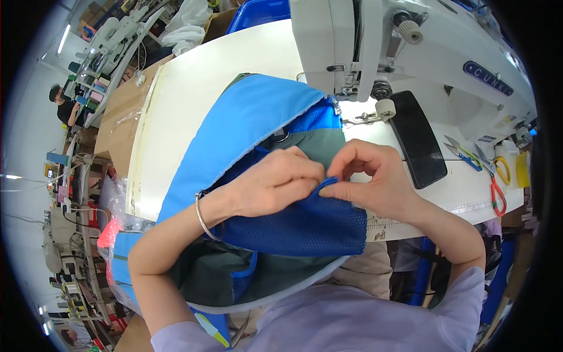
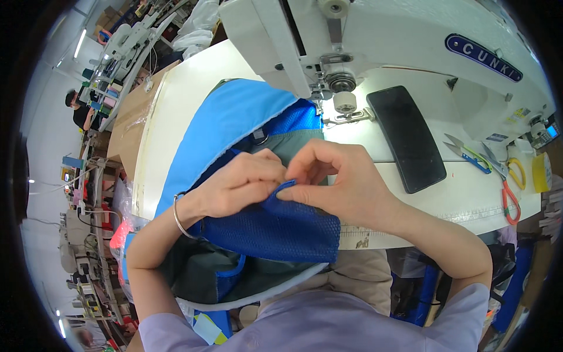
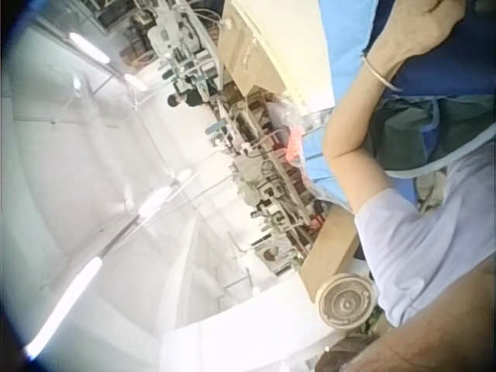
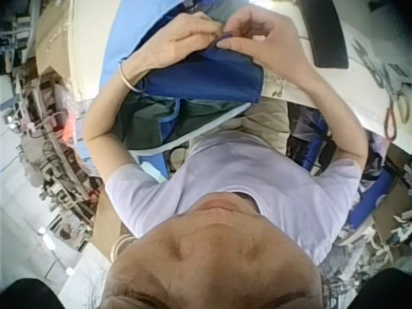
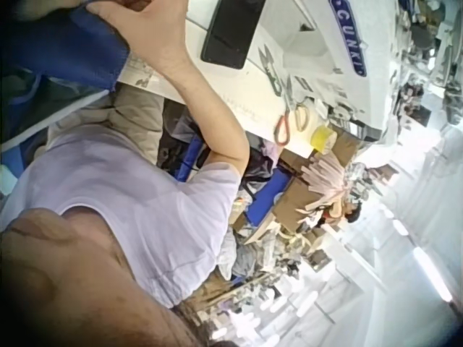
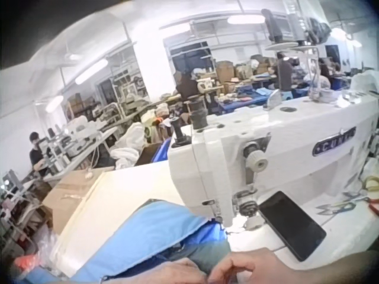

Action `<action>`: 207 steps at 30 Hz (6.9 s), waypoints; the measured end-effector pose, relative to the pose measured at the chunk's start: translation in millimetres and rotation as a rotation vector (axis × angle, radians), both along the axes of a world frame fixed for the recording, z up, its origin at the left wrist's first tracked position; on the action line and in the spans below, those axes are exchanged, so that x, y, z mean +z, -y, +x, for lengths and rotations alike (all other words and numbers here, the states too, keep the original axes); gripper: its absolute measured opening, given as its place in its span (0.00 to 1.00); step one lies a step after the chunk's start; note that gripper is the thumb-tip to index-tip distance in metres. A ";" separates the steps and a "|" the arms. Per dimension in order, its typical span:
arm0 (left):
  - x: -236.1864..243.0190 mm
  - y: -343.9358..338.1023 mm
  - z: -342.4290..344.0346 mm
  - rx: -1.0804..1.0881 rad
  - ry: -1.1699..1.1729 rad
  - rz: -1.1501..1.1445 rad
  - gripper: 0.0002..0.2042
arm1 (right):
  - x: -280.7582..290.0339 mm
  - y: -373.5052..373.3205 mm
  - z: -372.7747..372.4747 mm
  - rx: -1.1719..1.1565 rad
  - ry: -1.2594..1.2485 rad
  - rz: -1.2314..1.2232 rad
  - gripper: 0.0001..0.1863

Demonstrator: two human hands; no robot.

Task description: The person operates an industrial sewing machine to stitch a blue and green fabric bag. They guide the fabric under the needle, aligning the edges and adjusting the bag's position to sew along the seams. The person handles the bag with both hands, ensuring the material feeds smoothly through the machine.

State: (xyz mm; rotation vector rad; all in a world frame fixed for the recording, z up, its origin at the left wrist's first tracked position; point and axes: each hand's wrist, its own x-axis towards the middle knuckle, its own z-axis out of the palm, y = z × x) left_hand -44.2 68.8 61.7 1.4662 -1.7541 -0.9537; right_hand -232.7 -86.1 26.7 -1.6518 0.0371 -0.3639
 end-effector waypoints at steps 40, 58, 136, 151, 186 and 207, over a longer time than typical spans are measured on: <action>-1.5 15.1 21.5 0.091 0.605 -0.253 0.06 | -32.3 -24.2 -13.1 -0.083 0.423 -1.281 0.11; -33.4 71.8 27.7 0.465 0.173 0.090 0.07 | -48.2 -11.8 -20.4 0.027 0.424 -0.912 0.12; -56.9 50.0 24.4 0.189 0.718 -0.581 0.15 | -29.8 23.8 1.1 -0.391 0.303 -1.331 0.27; -67.3 54.9 34.8 0.147 0.683 -0.647 0.15 | -17.8 23.5 -2.7 -0.020 0.148 -1.326 0.35; -75.8 72.9 43.1 0.188 0.698 -0.687 0.12 | -21.3 24.2 7.0 -0.133 0.135 -1.385 0.29; -65.9 75.6 47.2 0.206 0.686 -0.604 0.12 | -32.4 21.8 3.0 -0.251 0.142 -1.323 0.29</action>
